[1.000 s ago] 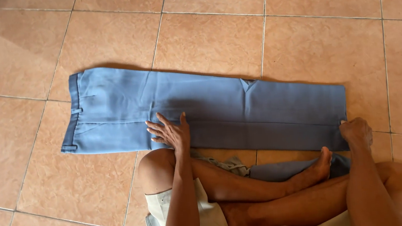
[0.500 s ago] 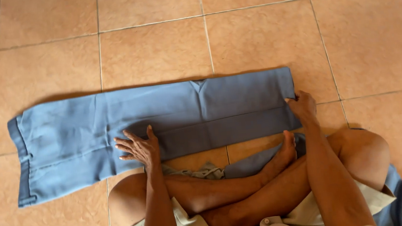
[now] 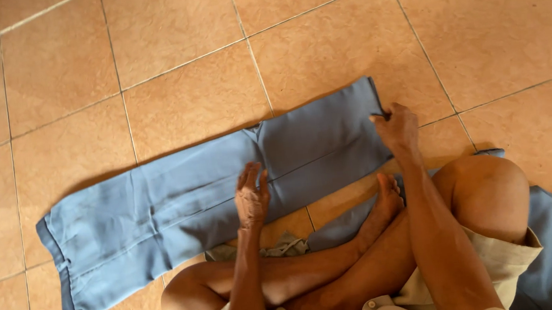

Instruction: Folding blue trousers into a neat stack while sitting on the floor.

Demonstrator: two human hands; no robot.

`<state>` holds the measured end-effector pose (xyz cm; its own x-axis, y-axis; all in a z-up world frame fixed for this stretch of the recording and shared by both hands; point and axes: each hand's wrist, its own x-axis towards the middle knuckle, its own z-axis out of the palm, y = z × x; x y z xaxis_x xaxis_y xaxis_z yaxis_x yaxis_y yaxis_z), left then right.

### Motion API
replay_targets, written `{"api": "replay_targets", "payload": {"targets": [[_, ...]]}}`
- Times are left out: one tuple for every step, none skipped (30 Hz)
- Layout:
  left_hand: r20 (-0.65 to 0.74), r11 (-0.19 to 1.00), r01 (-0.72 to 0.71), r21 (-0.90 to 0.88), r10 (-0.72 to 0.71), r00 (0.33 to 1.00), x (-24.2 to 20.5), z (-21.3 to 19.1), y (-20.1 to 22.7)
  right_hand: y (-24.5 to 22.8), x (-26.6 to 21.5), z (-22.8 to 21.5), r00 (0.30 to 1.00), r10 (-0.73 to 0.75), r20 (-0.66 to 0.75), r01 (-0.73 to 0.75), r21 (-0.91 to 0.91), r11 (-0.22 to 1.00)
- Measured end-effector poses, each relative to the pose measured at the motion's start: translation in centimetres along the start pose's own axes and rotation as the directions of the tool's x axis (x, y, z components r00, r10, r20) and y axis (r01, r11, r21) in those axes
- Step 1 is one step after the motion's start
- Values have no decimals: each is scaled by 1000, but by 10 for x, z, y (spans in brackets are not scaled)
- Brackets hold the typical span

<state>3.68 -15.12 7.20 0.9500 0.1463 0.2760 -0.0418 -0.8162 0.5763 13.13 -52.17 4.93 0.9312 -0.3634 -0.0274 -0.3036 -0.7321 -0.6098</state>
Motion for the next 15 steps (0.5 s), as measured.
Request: {"api": "replay_targets", "payload": {"targets": [[40, 966, 127, -226, -121, 992, 3, 3, 24, -12, -6, -5, 973, -193, -127, 198, 27, 980], [48, 967, 118, -225, -110, 993, 8, 4, 44, -42, -26, -10, 974, -181, -135, 187, 30, 982], [200, 747, 366, -555, -307, 931, 10, 6, 65, -72, -45, -15, 943, -322, -85, 333, 178, 926], [409, 366, 558, -745, -410, 815, 12, 8, 85, -103, -65, -20, 885, -462, -59, 454, 328, 828], [412, 367, 561, -742, -410, 814, 11, 29, 70, -108, -80, -15, 887, -458, -58, 450, 329, 830], [474, 277, 636, -720, -474, 742, 10, 50, 54, -115, -95, -11, 813, -557, 170, 417, 498, 761], [528, 183, 698, -692, -532, 662, 11, 68, 36, -124, -111, -5, 663, -658, 358, 328, 651, 685], [525, 188, 699, -690, -536, 662, 7, 71, 38, -121, -110, -2, 662, -659, 357, 324, 656, 682], [466, 275, 724, -633, -612, 640, 2, 72, 37, -120, -110, 2, 672, -641, 371, 378, 573, 727], [396, 353, 747, -563, -679, 619, -2, 72, 36, -119, -110, 7, 682, -623, 382, 427, 484, 764], [383, 354, 745, -565, -687, 618, -8, 82, 19, -99, -99, 23, 673, -633, 383, 430, 493, 756], [380, 314, 746, -587, -707, 597, -14, 91, 2, -81, -88, 39, 793, -507, 337, 425, 291, 857], [377, 273, 743, -611, -726, 576, -18, 101, -16, -64, -75, 57, 889, -385, 248, 377, 81, 923], [364, 273, 738, -617, -733, 574, -19, 102, -20, -48, -70, 70, 882, -398, 253, 388, 90, 917], [359, 288, 727, -623, -721, 592, -21, 104, -23, -31, -66, 81, 924, -356, 139, 366, -55, 929]]}}
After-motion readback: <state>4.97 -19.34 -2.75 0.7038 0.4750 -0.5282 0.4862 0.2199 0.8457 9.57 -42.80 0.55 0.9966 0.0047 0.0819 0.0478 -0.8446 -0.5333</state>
